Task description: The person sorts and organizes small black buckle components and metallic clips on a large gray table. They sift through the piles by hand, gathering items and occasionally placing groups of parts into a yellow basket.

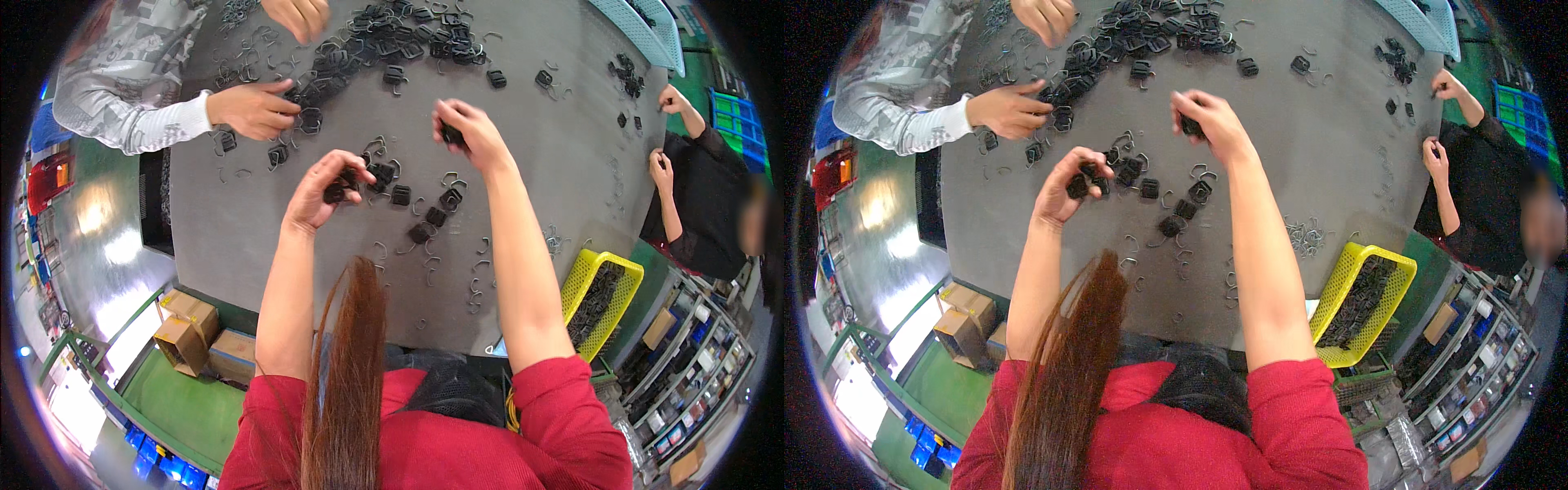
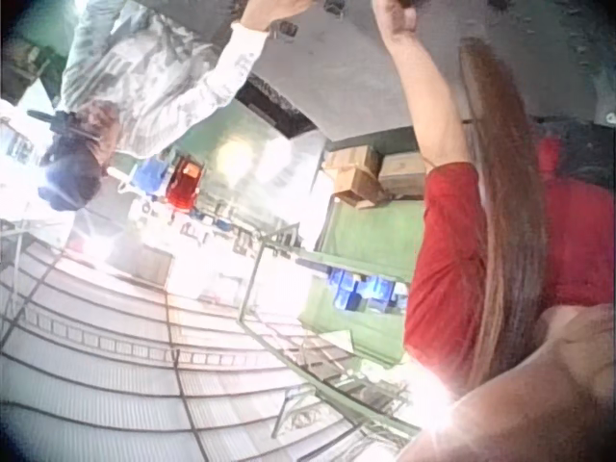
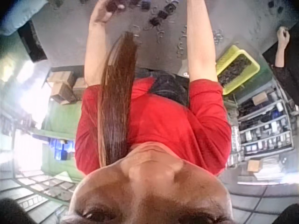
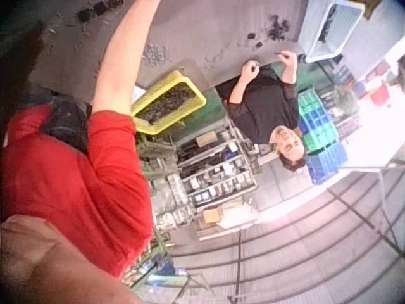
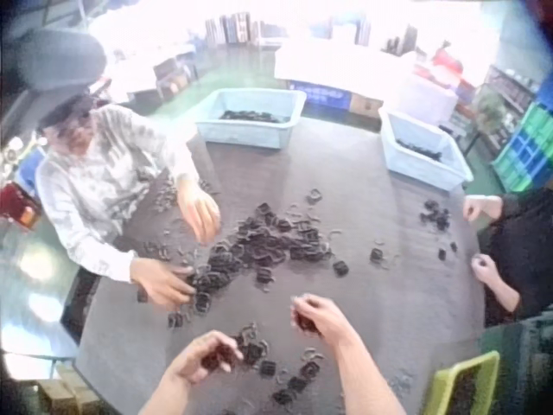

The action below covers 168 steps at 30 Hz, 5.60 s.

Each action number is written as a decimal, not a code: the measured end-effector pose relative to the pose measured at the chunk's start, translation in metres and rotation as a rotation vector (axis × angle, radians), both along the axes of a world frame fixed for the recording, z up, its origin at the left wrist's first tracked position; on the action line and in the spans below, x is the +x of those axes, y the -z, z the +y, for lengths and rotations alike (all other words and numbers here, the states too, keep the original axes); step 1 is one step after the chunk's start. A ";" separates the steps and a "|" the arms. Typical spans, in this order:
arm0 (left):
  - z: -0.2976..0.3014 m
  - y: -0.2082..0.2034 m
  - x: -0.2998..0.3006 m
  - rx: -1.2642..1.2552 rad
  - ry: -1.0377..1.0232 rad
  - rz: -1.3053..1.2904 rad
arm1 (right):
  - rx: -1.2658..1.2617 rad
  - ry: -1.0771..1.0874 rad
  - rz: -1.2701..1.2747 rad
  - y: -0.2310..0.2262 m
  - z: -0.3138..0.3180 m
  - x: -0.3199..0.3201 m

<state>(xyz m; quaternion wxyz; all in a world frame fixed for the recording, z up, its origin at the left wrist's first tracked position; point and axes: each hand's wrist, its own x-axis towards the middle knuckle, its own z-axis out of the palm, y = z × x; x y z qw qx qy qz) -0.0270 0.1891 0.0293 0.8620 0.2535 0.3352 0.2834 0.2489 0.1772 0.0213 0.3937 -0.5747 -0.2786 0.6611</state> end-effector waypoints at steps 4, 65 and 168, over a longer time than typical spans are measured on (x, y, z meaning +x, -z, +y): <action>0.012 0.016 -0.013 0.124 -0.086 0.524 | 0.062 -0.225 -0.894 0.016 0.084 -0.033; -0.114 0.031 0.101 0.994 0.594 1.170 | -0.170 0.666 -0.331 -0.124 -0.381 0.116; -0.255 0.067 0.187 1.844 0.653 1.157 | 0.071 0.580 -1.283 0.020 -0.270 0.102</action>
